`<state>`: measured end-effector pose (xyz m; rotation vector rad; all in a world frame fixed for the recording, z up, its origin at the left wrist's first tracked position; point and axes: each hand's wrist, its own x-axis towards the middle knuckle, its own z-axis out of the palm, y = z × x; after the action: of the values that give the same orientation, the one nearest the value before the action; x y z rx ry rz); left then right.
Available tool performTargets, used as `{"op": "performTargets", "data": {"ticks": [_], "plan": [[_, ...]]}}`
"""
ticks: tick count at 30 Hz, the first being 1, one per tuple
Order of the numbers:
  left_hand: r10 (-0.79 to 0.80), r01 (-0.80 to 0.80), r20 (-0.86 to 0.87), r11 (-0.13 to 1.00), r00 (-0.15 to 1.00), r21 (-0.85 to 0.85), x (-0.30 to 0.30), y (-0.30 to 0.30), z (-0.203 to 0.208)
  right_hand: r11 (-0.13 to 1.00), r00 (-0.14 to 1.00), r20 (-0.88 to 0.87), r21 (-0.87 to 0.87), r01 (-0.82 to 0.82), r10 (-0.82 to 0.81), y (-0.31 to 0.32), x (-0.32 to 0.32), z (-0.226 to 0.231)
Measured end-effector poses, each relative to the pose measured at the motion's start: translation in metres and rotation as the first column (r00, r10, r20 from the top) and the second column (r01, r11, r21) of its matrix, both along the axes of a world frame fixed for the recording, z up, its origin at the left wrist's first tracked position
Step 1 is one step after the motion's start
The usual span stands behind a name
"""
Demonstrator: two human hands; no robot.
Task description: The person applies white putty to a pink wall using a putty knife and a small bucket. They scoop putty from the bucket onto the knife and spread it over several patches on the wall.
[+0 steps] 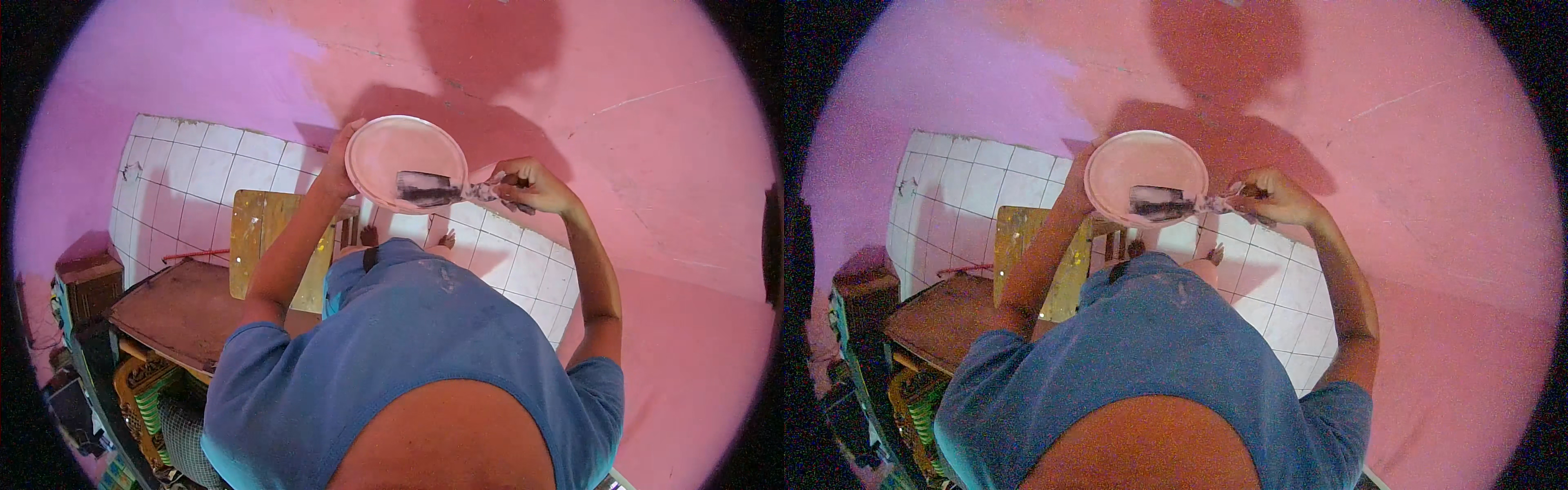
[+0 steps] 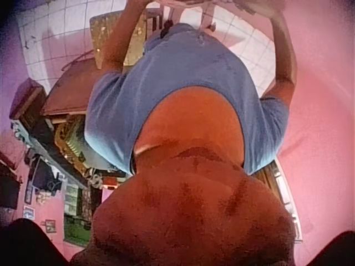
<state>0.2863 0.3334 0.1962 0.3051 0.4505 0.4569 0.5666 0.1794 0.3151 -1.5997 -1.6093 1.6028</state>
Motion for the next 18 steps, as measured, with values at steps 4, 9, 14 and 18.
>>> {"op": "performTargets", "data": {"ticks": [4, 9, 14, 18], "plan": [[0.047, -0.042, -0.079, 0.997, 0.996, 0.068, -0.003, -0.002, 0.005, 0.998, 0.997, -0.062, -0.050, 0.043, -0.046, -0.003, 0.000, -0.005], [-0.024, 0.023, 0.152, 1.000, 0.988, 0.013, -0.011, 0.000, 0.017, 0.989, 0.990, -0.026, 0.032, 0.143, -0.142, -0.009, 0.023, 0.007], [0.042, -0.034, -0.069, 0.992, 0.997, 0.121, -0.012, -0.002, 0.035, 0.984, 0.983, 0.068, 0.061, 0.166, -0.170, -0.012, 0.032, 0.026], [0.010, -0.006, -0.031, 0.993, 0.999, 0.116, -0.010, 0.003, 0.028, 0.995, 0.990, 0.110, 0.052, 0.081, -0.086, -0.004, 0.036, 0.034]]}}
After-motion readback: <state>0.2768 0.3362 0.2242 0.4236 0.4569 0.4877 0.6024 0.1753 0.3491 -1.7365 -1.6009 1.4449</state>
